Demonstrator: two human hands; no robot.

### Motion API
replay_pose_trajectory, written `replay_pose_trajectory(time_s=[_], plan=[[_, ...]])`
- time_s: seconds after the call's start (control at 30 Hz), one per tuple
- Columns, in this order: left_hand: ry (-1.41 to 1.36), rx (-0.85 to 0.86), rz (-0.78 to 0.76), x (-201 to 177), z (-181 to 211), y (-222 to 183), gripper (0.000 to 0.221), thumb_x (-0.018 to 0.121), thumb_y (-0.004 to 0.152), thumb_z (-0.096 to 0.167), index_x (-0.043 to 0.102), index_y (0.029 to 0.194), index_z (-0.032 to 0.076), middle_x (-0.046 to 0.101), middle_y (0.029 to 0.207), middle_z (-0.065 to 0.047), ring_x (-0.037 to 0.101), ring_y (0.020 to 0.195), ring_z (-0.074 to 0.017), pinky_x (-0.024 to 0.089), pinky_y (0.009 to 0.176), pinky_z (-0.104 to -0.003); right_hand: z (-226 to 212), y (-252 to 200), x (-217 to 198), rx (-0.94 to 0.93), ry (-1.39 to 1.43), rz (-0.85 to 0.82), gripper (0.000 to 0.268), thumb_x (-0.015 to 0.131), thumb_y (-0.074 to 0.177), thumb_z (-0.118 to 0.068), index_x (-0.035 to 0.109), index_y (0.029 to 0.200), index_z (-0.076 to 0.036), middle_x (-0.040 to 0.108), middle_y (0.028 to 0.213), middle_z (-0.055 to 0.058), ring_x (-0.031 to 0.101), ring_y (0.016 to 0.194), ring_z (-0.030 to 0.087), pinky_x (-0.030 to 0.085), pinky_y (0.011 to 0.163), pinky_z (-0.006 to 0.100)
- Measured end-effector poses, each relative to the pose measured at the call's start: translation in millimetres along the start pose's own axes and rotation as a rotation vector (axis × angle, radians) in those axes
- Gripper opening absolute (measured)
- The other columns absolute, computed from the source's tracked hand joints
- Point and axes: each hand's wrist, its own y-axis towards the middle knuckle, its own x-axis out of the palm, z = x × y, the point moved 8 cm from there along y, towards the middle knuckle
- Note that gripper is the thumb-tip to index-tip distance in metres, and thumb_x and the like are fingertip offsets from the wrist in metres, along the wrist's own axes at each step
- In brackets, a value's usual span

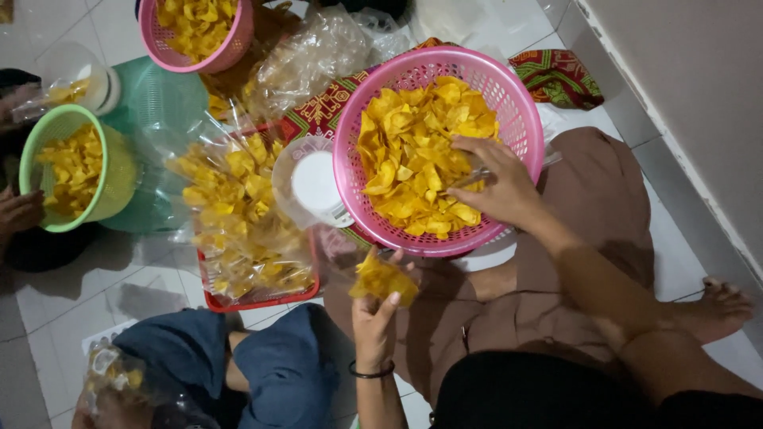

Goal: Using tongs to transfer chips from a large basket into individual plastic bags for packaging.

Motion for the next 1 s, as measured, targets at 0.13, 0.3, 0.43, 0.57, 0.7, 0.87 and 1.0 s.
replay_pose_trajectory(time_s=[0.13, 0.3, 0.43, 0.57, 0.7, 0.87, 1.0], plan=[[0.121, -0.021, 0.034, 5, 5, 5, 0.082, 0.069, 0.092, 0.0, 0.034, 0.165, 0.003, 0.06, 0.152, -0.024, 0.066, 0.133, -0.0391, 0.058, 0.109, -0.049, 18, -1, 30, 0.007, -0.209, -0.191, 0.08, 0.09, 0.08, -0.033, 0.055, 0.151, -0.015, 0.075, 0.106, 0.004, 0.067, 0.107, 0.025, 0.047, 0.111, 0.056], [0.07, -0.027, 0.026, 10, 5, 6, 0.082, 0.068, 0.091, -0.003, 0.035, 0.165, 0.002, 0.06, 0.153, -0.023, 0.065, 0.132, -0.0381, 0.056, 0.111, -0.051, 8, -1, 38, -0.103, -0.332, -0.23, 0.075, 0.084, 0.084, -0.035, 0.05, 0.147, -0.012, 0.057, 0.156, 0.017, 0.044, 0.154, 0.033, 0.016, 0.131, 0.063], [0.069, -0.039, 0.027, 7, 2, 3, 0.083, 0.068, 0.09, -0.004, 0.035, 0.165, 0.002, 0.06, 0.153, -0.023, 0.065, 0.133, -0.0405, 0.054, 0.111, -0.048, 14, -4, 41, -0.129, -0.365, -0.213, 0.082, 0.085, 0.081, -0.04, 0.05, 0.149, -0.011, 0.058, 0.156, 0.015, 0.047, 0.152, 0.034, 0.013, 0.131, 0.066], [0.07, -0.034, 0.025, 3, 3, 1, 0.082, 0.07, 0.09, -0.003, 0.035, 0.165, 0.002, 0.059, 0.154, -0.023, 0.065, 0.133, -0.0399, 0.054, 0.113, -0.05, 13, -6, 30, -0.025, -0.187, -0.235, 0.075, 0.09, 0.077, -0.041, 0.062, 0.143, -0.021, 0.067, 0.144, 0.009, 0.054, 0.139, 0.031, 0.034, 0.12, 0.058], [0.083, -0.047, 0.028, -1, 4, -1, 0.08, 0.066, 0.093, -0.004, 0.035, 0.166, 0.004, 0.059, 0.155, -0.024, 0.063, 0.136, -0.0382, 0.052, 0.114, -0.049, 15, 0, 30, 0.222, -0.269, -0.451, 0.085, 0.085, 0.082, -0.052, 0.053, 0.156, -0.025, 0.069, 0.126, 0.01, 0.061, 0.118, 0.029, 0.055, 0.093, 0.047], [0.083, -0.06, 0.045, 0, 3, 5, 0.08, 0.066, 0.092, -0.004, 0.034, 0.165, 0.001, 0.059, 0.154, -0.025, 0.064, 0.132, -0.0356, 0.052, 0.112, -0.046, 21, 2, 45, 0.162, -0.237, -0.389, 0.097, 0.085, 0.083, -0.048, 0.046, 0.161, -0.007, 0.073, 0.109, 0.018, 0.062, 0.12, 0.037, 0.047, 0.108, 0.054], [0.157, -0.107, 0.12, 1, 6, 11, 0.084, 0.072, 0.088, 0.003, 0.038, 0.165, 0.005, 0.066, 0.149, -0.02, 0.068, 0.13, -0.0346, 0.055, 0.113, -0.05, 25, -2, 47, 0.004, -0.223, -0.263, 0.03, 0.078, 0.088, -0.041, 0.079, 0.084, -0.011, 0.071, 0.134, 0.013, 0.064, 0.124, 0.038, 0.038, 0.121, 0.059]])
